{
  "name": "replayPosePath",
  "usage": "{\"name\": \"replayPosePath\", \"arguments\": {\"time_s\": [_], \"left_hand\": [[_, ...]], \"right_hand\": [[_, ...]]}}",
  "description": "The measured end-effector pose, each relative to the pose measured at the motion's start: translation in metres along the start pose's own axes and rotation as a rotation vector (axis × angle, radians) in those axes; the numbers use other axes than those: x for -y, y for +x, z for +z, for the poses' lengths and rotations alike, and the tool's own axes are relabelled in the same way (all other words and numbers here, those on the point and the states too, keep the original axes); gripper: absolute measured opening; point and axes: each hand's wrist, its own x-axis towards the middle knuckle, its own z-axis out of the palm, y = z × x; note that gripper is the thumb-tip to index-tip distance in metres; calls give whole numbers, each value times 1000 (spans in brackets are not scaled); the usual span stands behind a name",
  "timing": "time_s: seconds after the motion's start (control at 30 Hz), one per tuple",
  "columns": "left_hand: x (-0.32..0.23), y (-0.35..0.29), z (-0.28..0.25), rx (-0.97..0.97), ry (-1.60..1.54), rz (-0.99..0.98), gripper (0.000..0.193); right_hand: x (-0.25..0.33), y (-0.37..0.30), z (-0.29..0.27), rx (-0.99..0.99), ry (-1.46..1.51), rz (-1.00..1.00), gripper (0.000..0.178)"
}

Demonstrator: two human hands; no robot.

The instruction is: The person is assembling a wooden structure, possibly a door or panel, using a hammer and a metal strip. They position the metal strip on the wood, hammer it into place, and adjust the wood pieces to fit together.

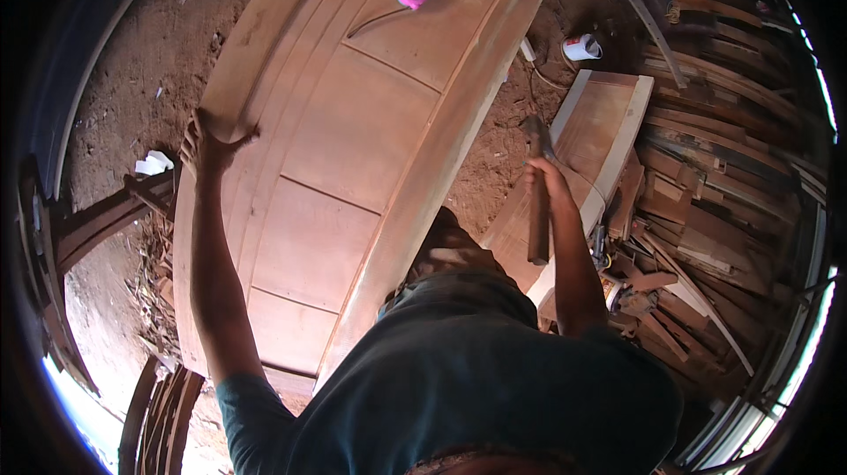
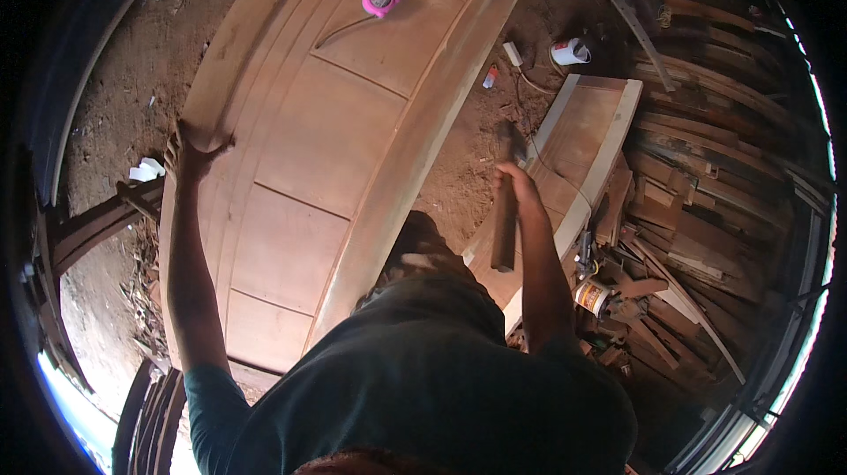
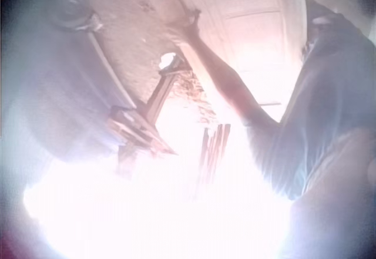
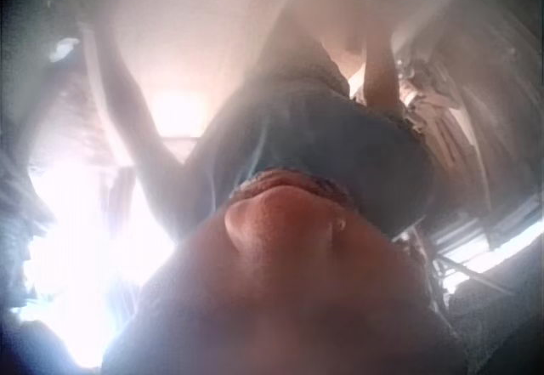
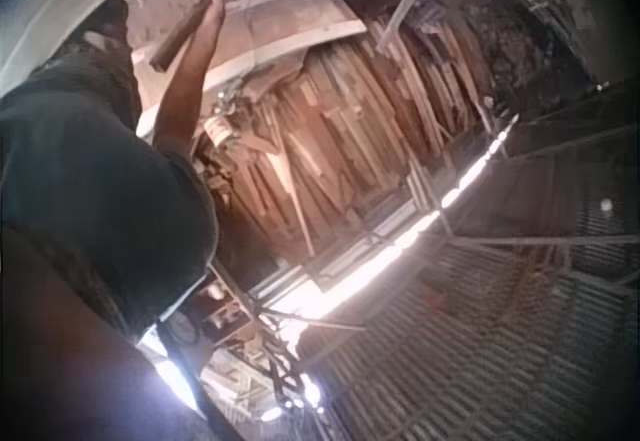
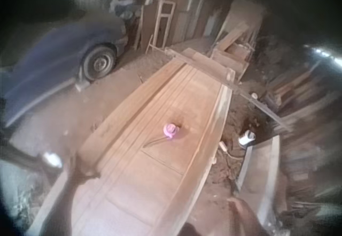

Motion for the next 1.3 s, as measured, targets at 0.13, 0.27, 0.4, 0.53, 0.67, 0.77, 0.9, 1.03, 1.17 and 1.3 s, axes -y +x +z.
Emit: {"name": "replayPosePath", "arguments": {"time_s": [0.13, 0.27, 0.4, 0.53, 0.67, 0.77, 0.9, 1.03, 1.17, 1.3], "left_hand": [[0, -2, 1, -39, 46, -43, 155], [-17, -3, -13, 30, 66, -95, 155], [-40, -8, -42, 75, 97, -142, 156], [-12, -4, -16, 48, 111, -83, 157], [-8, -10, -16, 34, 77, -53, 157], [-14, -1, -17, 14, 67, -90, 157], [-24, -3, -21, 50, 6, -82, 157], [-27, -2, -29, 96, -63, -62, 155], [-22, -2, -24, 38, 76, -112, 150], [2, -10, -18, 120, 127, -82, 144]], "right_hand": [[-20, 1, -141, -276, 208, -202, 16], [-37, 57, -245, -522, 720, -225, 27], [-8, 94, -26, -243, 243, -11, 17], [54, 31, 32, -22, -75, -35, 22], [50, 40, -46, -139, 85, -223, 20], [43, 47, -141, -425, 348, -368, 18], [43, 108, -203, -719, 799, -330, 18], [77, 138, 9, -254, 69, -148, 17], [82, 107, 30, 235, -34, -20, 19], [76, 68, 9, 8, 0, -117, 27]]}}
